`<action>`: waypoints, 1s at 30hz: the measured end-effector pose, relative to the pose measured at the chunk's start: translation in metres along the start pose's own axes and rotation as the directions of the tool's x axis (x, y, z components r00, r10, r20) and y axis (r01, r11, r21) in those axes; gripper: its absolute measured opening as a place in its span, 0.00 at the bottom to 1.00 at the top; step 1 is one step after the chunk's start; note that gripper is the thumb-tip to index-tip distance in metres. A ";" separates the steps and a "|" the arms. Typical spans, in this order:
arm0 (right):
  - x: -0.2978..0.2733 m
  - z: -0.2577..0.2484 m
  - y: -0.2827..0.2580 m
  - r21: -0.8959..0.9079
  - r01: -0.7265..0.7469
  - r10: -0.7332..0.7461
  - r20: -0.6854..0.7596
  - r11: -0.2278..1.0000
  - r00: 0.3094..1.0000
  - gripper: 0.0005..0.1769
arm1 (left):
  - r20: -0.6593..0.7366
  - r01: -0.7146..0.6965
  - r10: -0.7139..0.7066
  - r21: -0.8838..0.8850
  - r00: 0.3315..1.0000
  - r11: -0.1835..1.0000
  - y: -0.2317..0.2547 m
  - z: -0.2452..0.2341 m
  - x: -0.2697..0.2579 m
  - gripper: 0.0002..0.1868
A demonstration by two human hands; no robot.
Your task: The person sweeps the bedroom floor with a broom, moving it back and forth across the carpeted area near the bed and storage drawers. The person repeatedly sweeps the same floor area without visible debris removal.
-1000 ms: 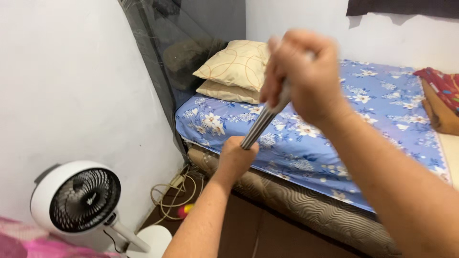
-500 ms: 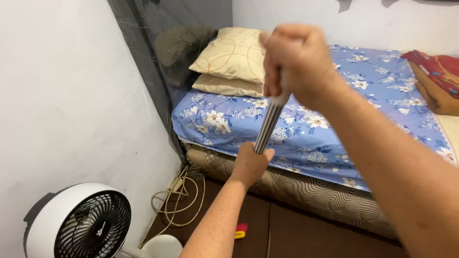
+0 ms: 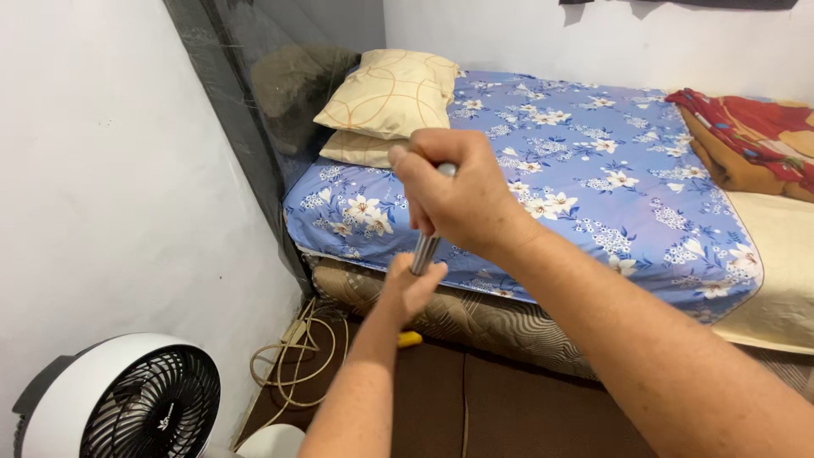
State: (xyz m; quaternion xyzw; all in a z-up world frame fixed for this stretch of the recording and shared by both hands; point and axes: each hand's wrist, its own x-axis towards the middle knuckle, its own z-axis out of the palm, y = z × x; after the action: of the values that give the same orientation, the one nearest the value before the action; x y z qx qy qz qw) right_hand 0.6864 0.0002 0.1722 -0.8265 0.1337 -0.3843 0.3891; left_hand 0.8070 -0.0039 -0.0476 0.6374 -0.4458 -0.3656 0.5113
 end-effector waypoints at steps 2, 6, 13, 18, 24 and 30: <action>0.002 -0.002 -0.002 -0.037 -0.121 0.122 0.005 0.992 0.993 0.23 | -0.017 -0.028 0.026 -0.150 1.000 0.988 -0.005 0.027 -0.011 0.14; 0.018 -0.044 -0.021 0.045 -0.233 0.234 -0.037 0.972 0.971 0.20 | 0.073 -0.088 0.099 -0.137 0.992 0.987 0.019 0.061 -0.031 0.18; 0.017 -0.130 -0.060 0.248 -0.007 0.027 -0.077 0.969 0.997 0.21 | 0.022 -0.281 0.281 0.126 0.960 0.951 0.109 0.072 -0.047 0.18; -0.003 -0.118 -0.062 0.008 0.143 -0.142 -0.070 0.990 0.987 0.22 | 0.122 -0.120 0.106 0.112 0.987 0.986 0.106 0.069 -0.025 0.11; -0.028 -0.058 -0.029 0.059 -0.011 0.017 -0.119 0.998 0.993 0.21 | 0.182 -0.080 0.087 -0.046 0.979 0.996 0.039 0.084 -0.014 0.12; -0.025 -0.100 -0.033 0.187 -0.154 0.193 -0.212 0.970 0.958 0.20 | 0.205 -0.157 0.195 -0.189 0.959 0.969 0.044 0.115 -0.059 0.17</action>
State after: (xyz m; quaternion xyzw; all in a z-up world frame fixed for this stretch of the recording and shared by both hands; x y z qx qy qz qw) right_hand 0.5933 -0.0190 0.2237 -0.7258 0.2166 -0.4510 0.4721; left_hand 0.6727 0.0108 -0.0283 0.5041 -0.5221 -0.4243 0.5415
